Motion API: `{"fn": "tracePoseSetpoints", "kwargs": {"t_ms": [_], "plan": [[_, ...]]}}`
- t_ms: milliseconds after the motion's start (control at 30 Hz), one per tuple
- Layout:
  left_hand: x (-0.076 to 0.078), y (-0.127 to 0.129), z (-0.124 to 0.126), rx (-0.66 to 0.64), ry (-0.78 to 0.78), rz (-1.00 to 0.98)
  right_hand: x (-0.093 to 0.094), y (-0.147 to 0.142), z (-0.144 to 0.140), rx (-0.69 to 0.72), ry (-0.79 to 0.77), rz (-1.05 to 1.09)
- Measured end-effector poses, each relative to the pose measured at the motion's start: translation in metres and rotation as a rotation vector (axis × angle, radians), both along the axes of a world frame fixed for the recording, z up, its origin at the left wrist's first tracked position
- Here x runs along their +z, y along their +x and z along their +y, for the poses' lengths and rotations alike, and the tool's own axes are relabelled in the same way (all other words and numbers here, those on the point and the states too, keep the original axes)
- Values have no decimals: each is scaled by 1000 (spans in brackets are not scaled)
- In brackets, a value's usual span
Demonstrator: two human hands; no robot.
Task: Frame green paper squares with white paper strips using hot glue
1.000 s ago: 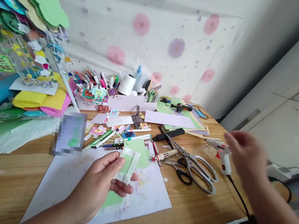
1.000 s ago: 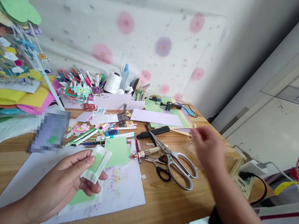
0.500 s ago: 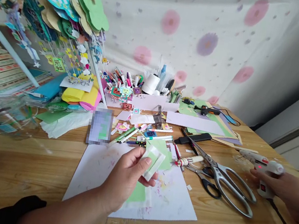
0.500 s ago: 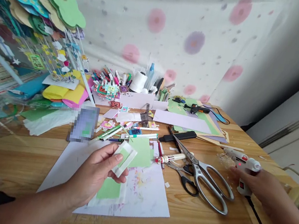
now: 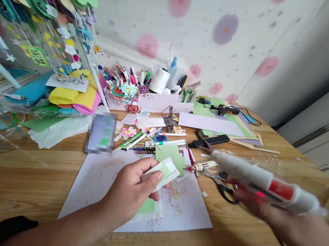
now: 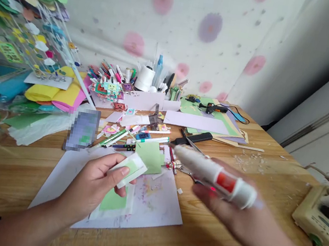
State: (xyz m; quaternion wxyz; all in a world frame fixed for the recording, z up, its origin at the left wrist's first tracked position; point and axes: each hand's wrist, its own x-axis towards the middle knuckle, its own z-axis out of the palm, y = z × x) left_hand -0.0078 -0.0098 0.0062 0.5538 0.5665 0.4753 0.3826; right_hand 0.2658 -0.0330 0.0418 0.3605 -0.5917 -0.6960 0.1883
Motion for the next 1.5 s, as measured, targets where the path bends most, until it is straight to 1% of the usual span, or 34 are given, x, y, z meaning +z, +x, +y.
{"fn": "tracePoseSetpoints", "kwargs": {"t_ms": [33,100,167,233,367,567,833,900,1000,1200,1333,1500], "plan": [[-1,0,0,5,14,34,2,-14,-3,131,-17,-23],[-3,0,1,13,43,101,4,-33,-6,292,-29,-87],[-5,-1,1,20,72,153,4,-45,-6,368,19,-133],[-6,-2,0,28,103,190,4,-50,-5,408,60,-142],[-7,-3,0,38,160,225,3,-52,-4,417,79,-144],[-8,-4,0,32,211,251,-1,-49,-4,415,112,-210],[-9,-3,-1,41,311,326,-4,-45,-6,404,133,-222],[-9,-4,-1,42,323,325,-3,-45,-6,396,115,-203],[-8,-3,-1,45,305,301,-2,-44,-7,388,67,-161],[-9,-1,-1,24,223,255,-9,-41,-6,414,120,-141],[-9,-2,-2,15,207,249,-14,-40,-6,407,100,-141],[-7,-4,-2,4,201,249,-8,-42,-7,433,104,-142]]}}
